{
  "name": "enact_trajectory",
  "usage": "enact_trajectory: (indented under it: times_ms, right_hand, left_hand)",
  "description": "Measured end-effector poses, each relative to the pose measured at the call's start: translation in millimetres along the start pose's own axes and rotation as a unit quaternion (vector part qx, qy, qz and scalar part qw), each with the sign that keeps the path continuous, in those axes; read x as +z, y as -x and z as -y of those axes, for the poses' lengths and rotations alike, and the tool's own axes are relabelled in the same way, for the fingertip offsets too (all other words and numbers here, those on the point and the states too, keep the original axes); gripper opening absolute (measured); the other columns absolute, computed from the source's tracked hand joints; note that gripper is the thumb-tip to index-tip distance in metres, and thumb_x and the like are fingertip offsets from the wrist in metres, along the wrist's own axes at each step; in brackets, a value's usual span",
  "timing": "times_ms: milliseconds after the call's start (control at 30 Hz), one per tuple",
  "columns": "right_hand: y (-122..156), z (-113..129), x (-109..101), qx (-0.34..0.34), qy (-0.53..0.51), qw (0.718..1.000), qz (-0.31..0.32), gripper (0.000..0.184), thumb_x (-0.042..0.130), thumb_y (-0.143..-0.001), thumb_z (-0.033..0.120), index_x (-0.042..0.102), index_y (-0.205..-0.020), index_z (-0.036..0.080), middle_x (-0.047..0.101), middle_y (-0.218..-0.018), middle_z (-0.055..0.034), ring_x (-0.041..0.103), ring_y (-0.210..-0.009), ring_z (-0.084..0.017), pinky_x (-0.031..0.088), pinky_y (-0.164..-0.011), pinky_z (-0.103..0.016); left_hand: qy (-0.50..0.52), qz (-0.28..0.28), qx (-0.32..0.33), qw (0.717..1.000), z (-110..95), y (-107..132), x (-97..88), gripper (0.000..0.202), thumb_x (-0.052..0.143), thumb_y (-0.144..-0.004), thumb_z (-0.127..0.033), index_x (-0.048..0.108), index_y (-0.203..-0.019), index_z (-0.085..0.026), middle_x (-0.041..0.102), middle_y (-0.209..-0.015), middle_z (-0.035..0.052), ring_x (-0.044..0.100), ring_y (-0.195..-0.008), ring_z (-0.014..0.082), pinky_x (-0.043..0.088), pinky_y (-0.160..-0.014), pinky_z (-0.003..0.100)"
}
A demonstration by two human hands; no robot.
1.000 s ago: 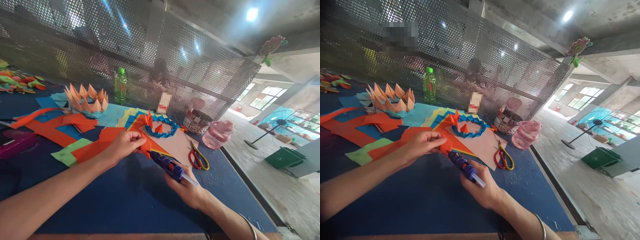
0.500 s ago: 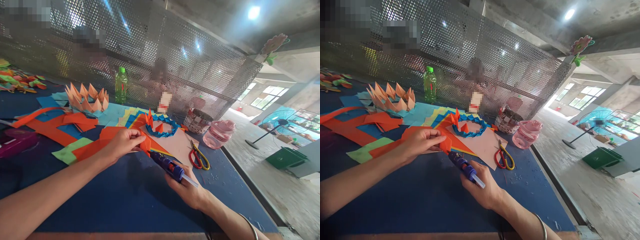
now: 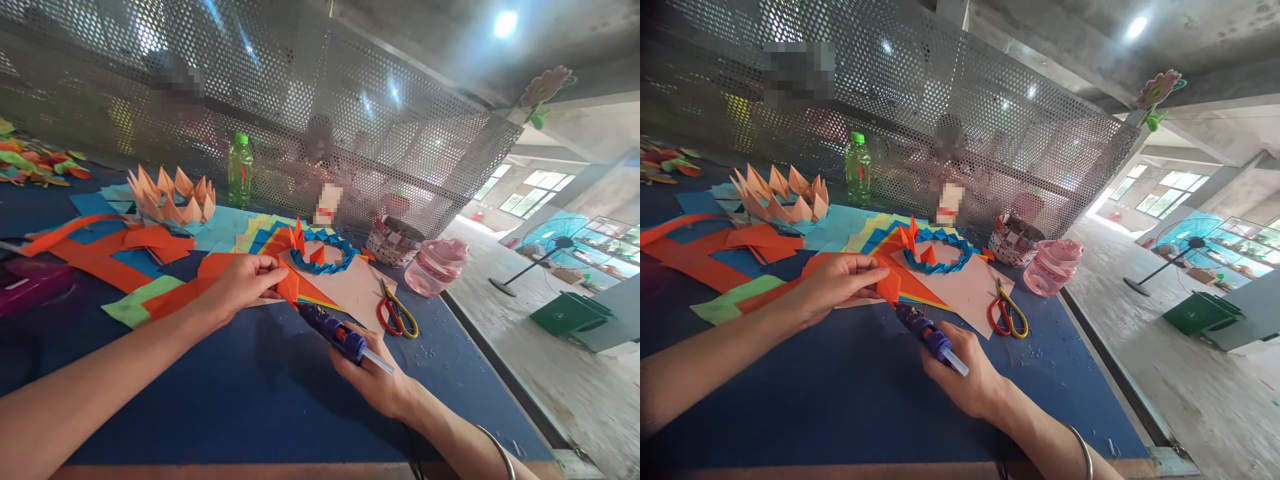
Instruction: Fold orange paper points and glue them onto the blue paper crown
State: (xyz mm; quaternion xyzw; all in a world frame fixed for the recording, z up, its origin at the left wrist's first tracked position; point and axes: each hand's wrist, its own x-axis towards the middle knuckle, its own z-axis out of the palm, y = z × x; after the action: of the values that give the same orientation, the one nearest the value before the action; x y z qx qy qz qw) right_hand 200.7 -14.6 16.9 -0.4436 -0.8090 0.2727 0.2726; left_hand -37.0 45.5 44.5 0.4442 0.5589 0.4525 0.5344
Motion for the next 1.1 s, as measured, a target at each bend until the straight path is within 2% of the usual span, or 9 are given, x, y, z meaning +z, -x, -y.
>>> enact_trajectory:
  times_ms: [200,500,667,900,1100]
  right_hand:
    - [-0.2,-0.6,0.4,0.000,0.002,1.000,0.005,0.019,0.053,-0.085,0.023,0.041,-0.070,0.021,0.039,-0.063,0.0064,0.034,-0.056,-0.009,0.032,-0.054,-0.024]
    - [-0.5,0.7,-0.8,0.012,-0.006,1.000,0.010,0.020,0.053,-0.085,0.023,0.040,-0.070,0.021,0.041,-0.063,0.0062,0.034,-0.057,-0.009,0.032,-0.054,-0.023]
    - [-0.1,2.0,-0.5,0.025,-0.008,0.999,0.019,0.021,0.052,-0.085,0.024,0.038,-0.069,0.021,0.039,-0.063,0.0063,0.034,-0.058,-0.009,0.031,-0.054,-0.023]
    - [3.8,0.9,-0.2,0.008,0.016,1.000,0.013,0.021,0.054,-0.083,0.021,0.039,-0.069,0.022,0.042,-0.063,0.0056,0.036,-0.055,-0.010,0.032,-0.053,-0.024]
    - [25.0,-3.9,-19.0,0.009,0.070,0.997,-0.017,0.012,0.059,-0.079,0.019,0.047,-0.078,0.021,0.050,-0.072,0.0037,0.042,-0.060,-0.011,0.036,-0.057,-0.024]
  left_hand:
    - [-0.003,-0.016,0.003,1.000,-0.9,-1.2,-1.1,0.021,0.079,-0.060,-0.036,0.067,-0.068,-0.020,0.069,-0.065,-0.0026,0.067,-0.064,0.0145,0.059,-0.066,0.026]
    - [-0.006,-0.006,0.041,0.999,1.0,-4.0,-3.2,0.018,0.078,-0.062,-0.035,0.070,-0.066,-0.019,0.072,-0.066,-0.0016,0.067,-0.063,0.0130,0.057,-0.063,0.022]
    - [-0.024,-0.013,0.052,0.998,3.4,-7.2,-5.5,0.018,0.077,-0.063,-0.037,0.071,-0.068,-0.021,0.072,-0.068,-0.0016,0.067,-0.062,0.0139,0.058,-0.064,0.024]
    - [-0.022,0.004,0.073,0.997,3.7,-9.4,-10.7,0.026,0.078,-0.060,-0.043,0.071,-0.070,-0.020,0.073,-0.069,0.0005,0.068,-0.067,0.0157,0.059,-0.068,0.026]
    - [-0.016,0.008,0.069,0.997,-2.2,-4.8,-8.4,0.030,0.079,-0.056,-0.044,0.071,-0.069,-0.019,0.073,-0.070,0.0011,0.068,-0.067,0.0157,0.058,-0.067,0.026]
